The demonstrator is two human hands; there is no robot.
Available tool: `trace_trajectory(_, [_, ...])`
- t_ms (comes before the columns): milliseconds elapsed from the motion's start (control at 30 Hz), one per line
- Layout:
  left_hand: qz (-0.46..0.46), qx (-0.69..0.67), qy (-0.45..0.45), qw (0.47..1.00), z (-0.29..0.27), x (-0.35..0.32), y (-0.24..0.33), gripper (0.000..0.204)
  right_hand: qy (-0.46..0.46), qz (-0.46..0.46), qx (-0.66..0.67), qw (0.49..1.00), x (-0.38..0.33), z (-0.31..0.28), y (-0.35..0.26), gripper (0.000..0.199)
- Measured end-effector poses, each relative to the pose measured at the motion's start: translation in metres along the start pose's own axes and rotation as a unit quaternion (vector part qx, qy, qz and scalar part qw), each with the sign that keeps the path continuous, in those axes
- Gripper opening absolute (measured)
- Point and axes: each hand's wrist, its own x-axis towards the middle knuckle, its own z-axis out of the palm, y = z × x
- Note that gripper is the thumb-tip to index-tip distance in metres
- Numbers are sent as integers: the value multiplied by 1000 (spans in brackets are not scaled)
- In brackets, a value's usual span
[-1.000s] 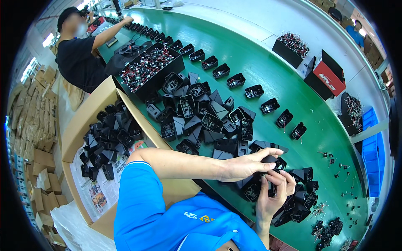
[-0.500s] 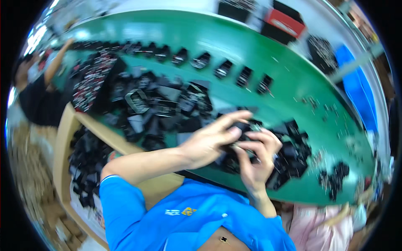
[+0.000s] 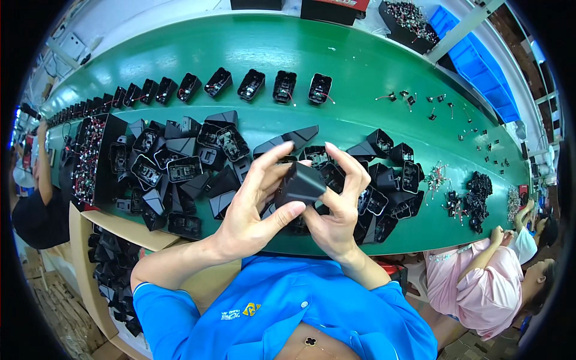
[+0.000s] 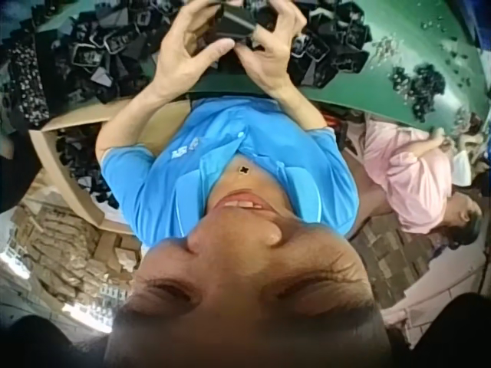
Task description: The person assembles electronic devices by fitting small wired components into plastic casing parts, snapping the casing pieces together by hand, and placing the assembled units in a row on the assembly table.
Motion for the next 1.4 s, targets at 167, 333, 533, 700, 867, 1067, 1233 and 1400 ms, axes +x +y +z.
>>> trace_trajectory(167, [-31,6,-50,998,-12,0,13,60,43,-24,25,998,-1,-1,2,14])
trace_trajectory(333, [-91,-2,-4,996,-15,-4,17,57,55,-57,46,996,7,-2,-7,32])
trace_trajectory(533, [-53,-54,-21,997,-13,-6,10,43,23,-50,-51,997,12,-16,-22,24])
trace_trajectory(700, [16,-74,-13,997,-21,-4,0,34,39,-81,-80,993,16,-8,-26,26])
trace_trajectory(867, [13,-58,10,998,-23,-6,5,26,46,-107,-109,987,16,-3,-27,28])
trace_trajectory(1067, [-31,25,22,999,-20,-4,11,21,3,-99,-140,985,20,-16,-31,32])
trace_trajectory(1233, [-125,-36,98,987,-26,-9,10,20,-84,-135,-66,985,32,-14,-26,28])
trace_trajectory(1400, [-166,-242,20,956,-21,-3,-6,19,-87,-111,-68,988,23,-22,-25,36])
